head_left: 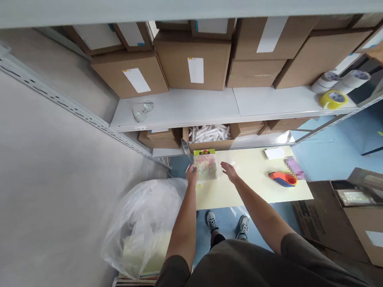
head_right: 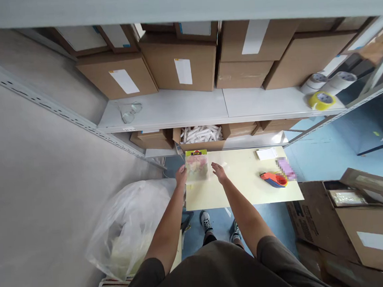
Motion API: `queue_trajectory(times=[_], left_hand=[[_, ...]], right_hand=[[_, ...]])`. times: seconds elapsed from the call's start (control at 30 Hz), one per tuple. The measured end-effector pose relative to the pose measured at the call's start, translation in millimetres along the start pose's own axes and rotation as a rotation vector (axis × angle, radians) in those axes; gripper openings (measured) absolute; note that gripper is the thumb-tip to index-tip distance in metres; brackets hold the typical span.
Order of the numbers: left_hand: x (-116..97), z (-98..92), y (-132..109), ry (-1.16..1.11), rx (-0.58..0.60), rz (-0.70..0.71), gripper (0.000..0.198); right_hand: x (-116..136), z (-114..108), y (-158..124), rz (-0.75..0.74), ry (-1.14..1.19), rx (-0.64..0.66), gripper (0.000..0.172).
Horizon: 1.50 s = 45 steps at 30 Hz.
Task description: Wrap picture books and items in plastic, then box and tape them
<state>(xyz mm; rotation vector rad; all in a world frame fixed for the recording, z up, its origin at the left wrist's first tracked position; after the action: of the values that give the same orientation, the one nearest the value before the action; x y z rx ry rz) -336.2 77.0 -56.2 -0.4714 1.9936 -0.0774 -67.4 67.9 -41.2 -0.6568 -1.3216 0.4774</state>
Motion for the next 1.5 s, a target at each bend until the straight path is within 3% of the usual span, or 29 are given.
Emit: queue_trajectory(times=[0.13, 0.37, 0.5, 0.6, 0.8, 1.0, 1.23, 1.37, 1.5], left_hand=[[-43.5, 1.9, -18.3, -0.124, -0.009, 0.068, 0.041], [-108.8, 1.5, -68.4, -0.341, 0.058, 0.231, 0.040], [-122.8, -10.7, -104.2, -0.348, 0.039, 0.261, 0.046], [-115.8, -27.4, -139.4, -0.337, -0.076, 0.209, 0.051], [-76.5, -64.9, -248.4, -0.382, -0.375, 0.139, 0.052], [-25.5, -107.8, -397.6, -0.341, -0.721, 0.006, 0.047], [67.7, -167.7, -605.8, -0.381, -1.084, -0.126, 0.047], [129.0, -179.6, -719.8, -0.435, -1.205, -0.185, 0.050], [194.1, -184.6, -814.0, -0.448, -1.273, -0.332, 0.052]], right_hand=[[27.1, -5.3, -33.8, -0.068, 0.034, 0.061, 0.053], [65.5, -25.2, -92.0, -0.237, 0.061, 0.126, 0.058], [77.8, -40.5, -118.1, -0.313, 0.110, 0.168, 0.061], [81.9, -46.5, -132.2, -0.335, 0.106, 0.248, 0.059], [64.4, -27.1, -160.3, -0.311, -0.023, 0.461, 0.059], [-2.0, 36.0, -225.7, -0.226, -0.200, 0.755, 0.056], [-126.1, 121.1, -357.3, -0.146, -0.398, 1.078, 0.058], [-212.6, 149.8, -439.9, -0.097, -0.505, 1.222, 0.058], [-307.6, 167.1, -505.2, -0.045, -0.606, 1.283, 0.058]])
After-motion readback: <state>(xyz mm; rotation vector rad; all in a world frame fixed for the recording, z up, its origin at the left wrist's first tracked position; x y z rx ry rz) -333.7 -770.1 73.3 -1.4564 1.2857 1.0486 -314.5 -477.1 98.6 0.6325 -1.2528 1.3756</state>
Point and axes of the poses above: each hand's wrist, its own y-axis towards the middle knuckle, its own z-axis out of the palm, x = y × z, the point moved 3 cm from there along y, towards the middle knuckle, and after that the axes turned 8 degrees about z, right-handed, at the moved point
